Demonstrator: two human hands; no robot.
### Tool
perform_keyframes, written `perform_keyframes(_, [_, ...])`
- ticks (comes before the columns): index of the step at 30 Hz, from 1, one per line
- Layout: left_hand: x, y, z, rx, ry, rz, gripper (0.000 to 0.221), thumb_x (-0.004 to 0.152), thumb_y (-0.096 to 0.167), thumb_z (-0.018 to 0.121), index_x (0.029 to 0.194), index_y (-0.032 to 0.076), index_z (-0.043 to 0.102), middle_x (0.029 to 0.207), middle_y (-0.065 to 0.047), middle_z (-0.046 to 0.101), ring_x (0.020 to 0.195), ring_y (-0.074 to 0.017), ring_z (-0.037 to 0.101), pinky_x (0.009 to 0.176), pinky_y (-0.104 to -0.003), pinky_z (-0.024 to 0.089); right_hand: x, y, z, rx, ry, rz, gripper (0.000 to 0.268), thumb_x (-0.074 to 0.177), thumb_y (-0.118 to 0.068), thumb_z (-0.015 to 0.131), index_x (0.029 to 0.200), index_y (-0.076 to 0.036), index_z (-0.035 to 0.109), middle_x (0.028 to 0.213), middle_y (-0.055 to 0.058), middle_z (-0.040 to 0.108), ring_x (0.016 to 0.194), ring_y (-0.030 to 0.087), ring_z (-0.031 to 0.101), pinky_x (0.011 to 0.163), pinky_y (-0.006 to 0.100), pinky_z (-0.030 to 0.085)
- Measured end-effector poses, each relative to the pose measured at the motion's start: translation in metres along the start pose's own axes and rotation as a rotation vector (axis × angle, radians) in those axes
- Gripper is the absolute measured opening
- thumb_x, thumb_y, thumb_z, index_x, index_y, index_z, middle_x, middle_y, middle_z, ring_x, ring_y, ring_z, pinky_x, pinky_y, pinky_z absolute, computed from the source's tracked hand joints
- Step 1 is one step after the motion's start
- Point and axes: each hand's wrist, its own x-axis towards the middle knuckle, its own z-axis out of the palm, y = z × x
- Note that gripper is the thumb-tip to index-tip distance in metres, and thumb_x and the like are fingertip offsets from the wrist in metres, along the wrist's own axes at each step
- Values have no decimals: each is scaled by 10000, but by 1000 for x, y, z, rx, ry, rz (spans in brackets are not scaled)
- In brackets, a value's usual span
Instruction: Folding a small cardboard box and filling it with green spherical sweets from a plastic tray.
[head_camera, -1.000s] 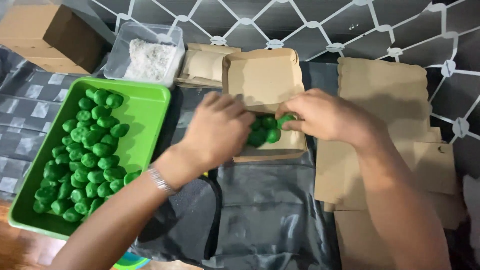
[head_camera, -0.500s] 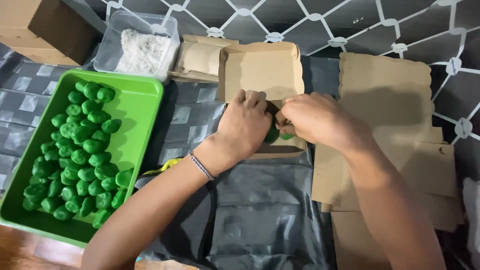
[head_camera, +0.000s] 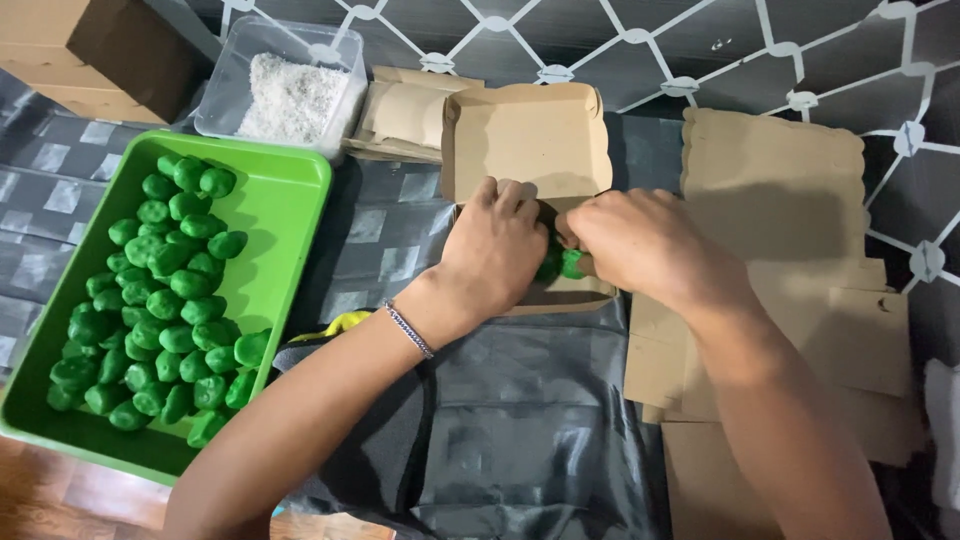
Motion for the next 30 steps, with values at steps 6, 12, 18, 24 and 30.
perform_keyframes(6, [1, -3, 2, -26, -10, -20, 210, 906, 169, 615, 1001, 147, 801, 1059, -78, 743, 1054, -286, 584, 902, -441, 375, 15, 5, 31, -74, 78, -3, 192, 930, -277, 656, 821, -127, 707, 868, 80, 738, 917, 393, 727, 787, 532, 589])
perform_keyframes(12, [3, -8, 11, -106, 135, -8, 171, 904, 146, 657, 938, 141, 825, 978, -108, 746, 954, -304, 629, 853, -432, 424, 10, 2, 34, -115, 69, 12, 170, 958, -210, 649, 939, -65, 735, 972, 152, 748, 975, 438, 701, 837, 580, 577])
perform_keyframes(18, [7, 2, 37, -117, 246, 55, 121, 839, 151, 709, 897, 132, 813, 938, -87, 751, 940, -300, 647, 829, -424, 424, 18, 4, 45, -176, 133, 12, 149, 912, -282, 654, 830, -158, 669, 828, 38, 753, 806, 362, 726, 715, 528, 570])
perform_keyframes(24, [10, -4, 38, -150, 265, 48, 144, 823, 98, 681, 787, 163, 805, 845, -16, 754, 891, -246, 652, 807, -389, 429, 8, 0, 33, -204, 135, -25, 124, 905, -252, 706, 836, -152, 682, 824, 71, 760, 790, 336, 734, 695, 508, 587])
perform_keyframes(30, [9, -10, 36, -190, 312, 75, 161, 821, 77, 659, 885, 125, 798, 883, -59, 742, 891, -264, 668, 771, -381, 441, 8, 0, 33, -161, 132, -26, 96, 896, -168, 689, 816, -116, 704, 833, 109, 756, 788, 354, 728, 683, 525, 572])
